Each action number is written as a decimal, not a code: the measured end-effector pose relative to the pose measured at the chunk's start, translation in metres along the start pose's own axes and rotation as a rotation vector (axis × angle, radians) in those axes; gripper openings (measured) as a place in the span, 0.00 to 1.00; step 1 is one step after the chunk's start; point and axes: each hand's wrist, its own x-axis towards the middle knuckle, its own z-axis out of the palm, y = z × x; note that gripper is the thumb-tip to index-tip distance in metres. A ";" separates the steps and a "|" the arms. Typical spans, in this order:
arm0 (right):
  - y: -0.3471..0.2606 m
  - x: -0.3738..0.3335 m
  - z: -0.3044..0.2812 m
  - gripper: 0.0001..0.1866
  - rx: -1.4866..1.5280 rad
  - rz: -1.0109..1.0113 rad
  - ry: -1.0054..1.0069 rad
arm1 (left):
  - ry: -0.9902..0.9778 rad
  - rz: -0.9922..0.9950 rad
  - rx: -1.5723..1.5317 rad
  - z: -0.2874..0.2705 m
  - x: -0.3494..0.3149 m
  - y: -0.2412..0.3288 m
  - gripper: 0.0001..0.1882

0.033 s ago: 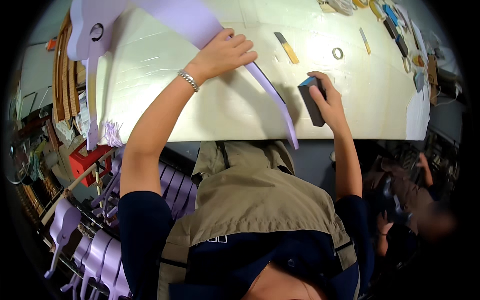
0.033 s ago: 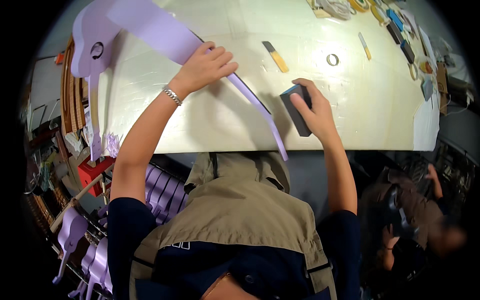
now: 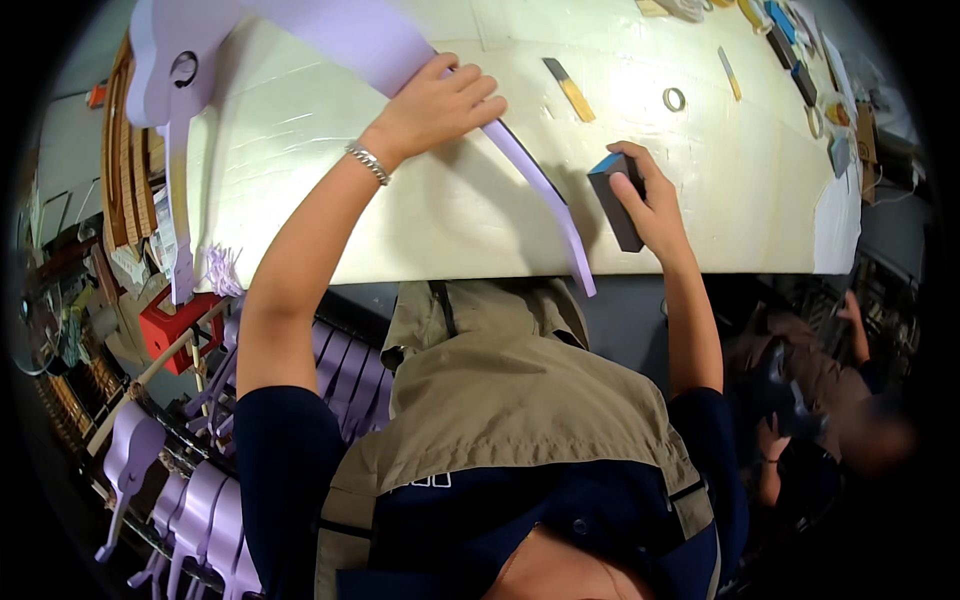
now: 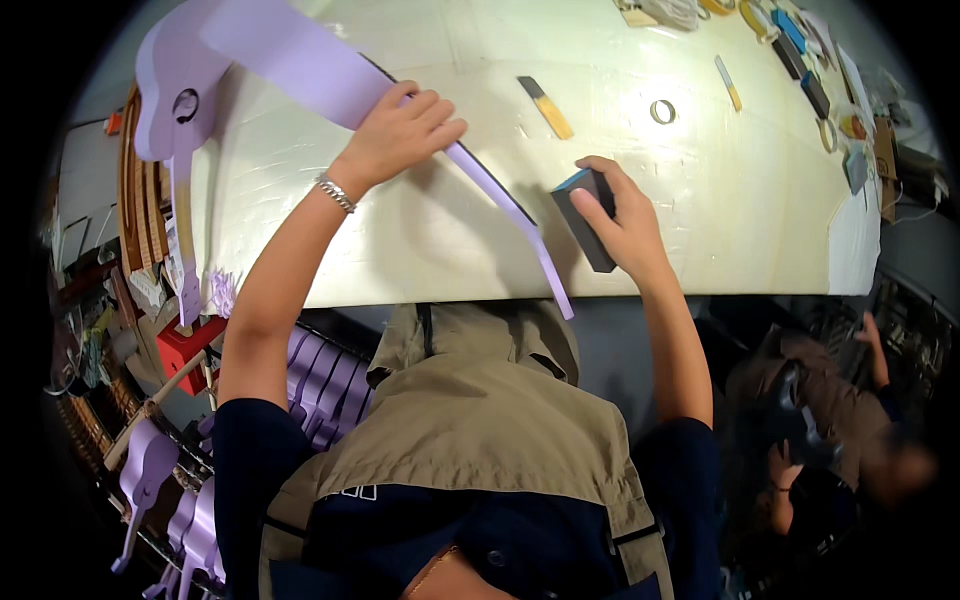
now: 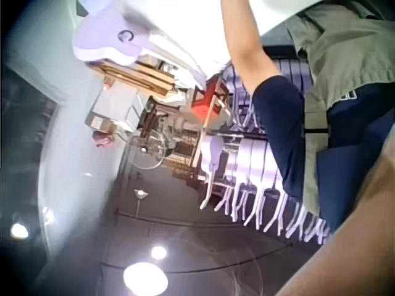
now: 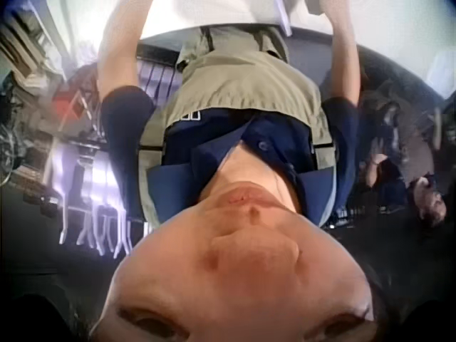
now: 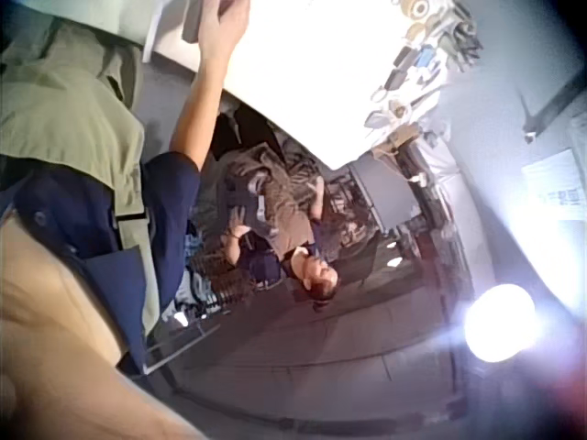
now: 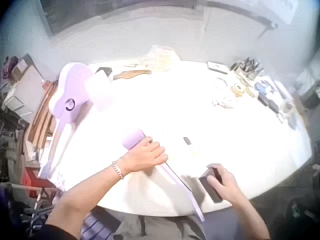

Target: The person sands the edges of light purple guitar bodies using a sanding block. They repeatedly pick up guitar bodies from a rack, sand the edges, and place them back. The person also uses a small tool to scrape or clean the edges of the guitar bodies.

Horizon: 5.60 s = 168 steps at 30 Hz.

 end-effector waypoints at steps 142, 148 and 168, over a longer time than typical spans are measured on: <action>-0.096 0.186 0.076 0.05 -0.548 -1.135 -0.073 | 0.310 -1.222 -2.044 0.012 0.011 0.154 0.33; -0.100 0.180 0.074 0.04 -0.581 -1.075 -0.120 | 0.324 -1.212 -2.030 0.014 0.010 0.155 0.33; -0.092 0.169 0.047 0.08 -0.460 -0.852 -0.252 | 0.326 -1.217 -1.984 0.016 0.008 0.154 0.33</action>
